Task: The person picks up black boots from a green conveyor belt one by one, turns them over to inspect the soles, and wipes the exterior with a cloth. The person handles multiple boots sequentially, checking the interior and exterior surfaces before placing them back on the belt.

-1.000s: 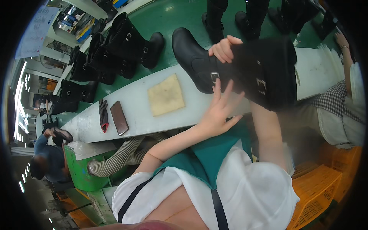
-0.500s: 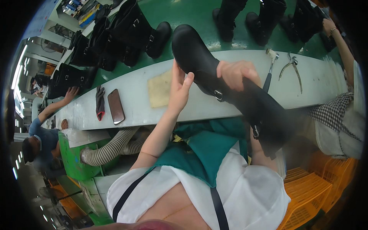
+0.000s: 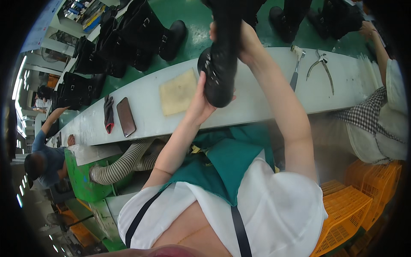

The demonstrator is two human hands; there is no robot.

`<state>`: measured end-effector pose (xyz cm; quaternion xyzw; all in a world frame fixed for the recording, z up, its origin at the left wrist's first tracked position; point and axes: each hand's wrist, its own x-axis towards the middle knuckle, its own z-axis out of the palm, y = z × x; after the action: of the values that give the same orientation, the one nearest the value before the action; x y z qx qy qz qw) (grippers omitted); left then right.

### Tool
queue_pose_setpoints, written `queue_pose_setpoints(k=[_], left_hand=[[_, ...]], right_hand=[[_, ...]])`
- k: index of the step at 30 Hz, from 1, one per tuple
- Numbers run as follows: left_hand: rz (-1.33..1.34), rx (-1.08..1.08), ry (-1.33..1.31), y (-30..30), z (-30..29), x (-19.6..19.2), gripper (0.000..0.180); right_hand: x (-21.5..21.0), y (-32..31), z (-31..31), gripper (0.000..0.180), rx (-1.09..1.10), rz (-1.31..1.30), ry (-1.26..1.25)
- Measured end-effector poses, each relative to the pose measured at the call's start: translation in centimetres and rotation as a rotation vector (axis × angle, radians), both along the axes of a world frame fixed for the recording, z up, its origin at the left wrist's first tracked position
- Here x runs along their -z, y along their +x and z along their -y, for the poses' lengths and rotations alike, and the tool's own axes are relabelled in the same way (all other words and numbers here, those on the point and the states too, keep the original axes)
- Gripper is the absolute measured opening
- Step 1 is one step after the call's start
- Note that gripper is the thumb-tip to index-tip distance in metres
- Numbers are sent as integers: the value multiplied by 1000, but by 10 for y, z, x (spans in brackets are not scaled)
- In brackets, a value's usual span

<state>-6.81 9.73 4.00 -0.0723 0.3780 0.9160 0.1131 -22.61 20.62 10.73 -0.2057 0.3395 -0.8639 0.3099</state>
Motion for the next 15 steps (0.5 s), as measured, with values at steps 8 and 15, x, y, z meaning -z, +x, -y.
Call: queue_pose_setpoints(k=[8, 15], left_hand=[[42, -2, 413, -13, 20, -27, 68], [32, 52, 586, -14, 28, -22, 66]], right_hand=[[-21, 18, 19, 52, 89, -111, 226], [-12, 36, 3, 56, 116, -307, 234]])
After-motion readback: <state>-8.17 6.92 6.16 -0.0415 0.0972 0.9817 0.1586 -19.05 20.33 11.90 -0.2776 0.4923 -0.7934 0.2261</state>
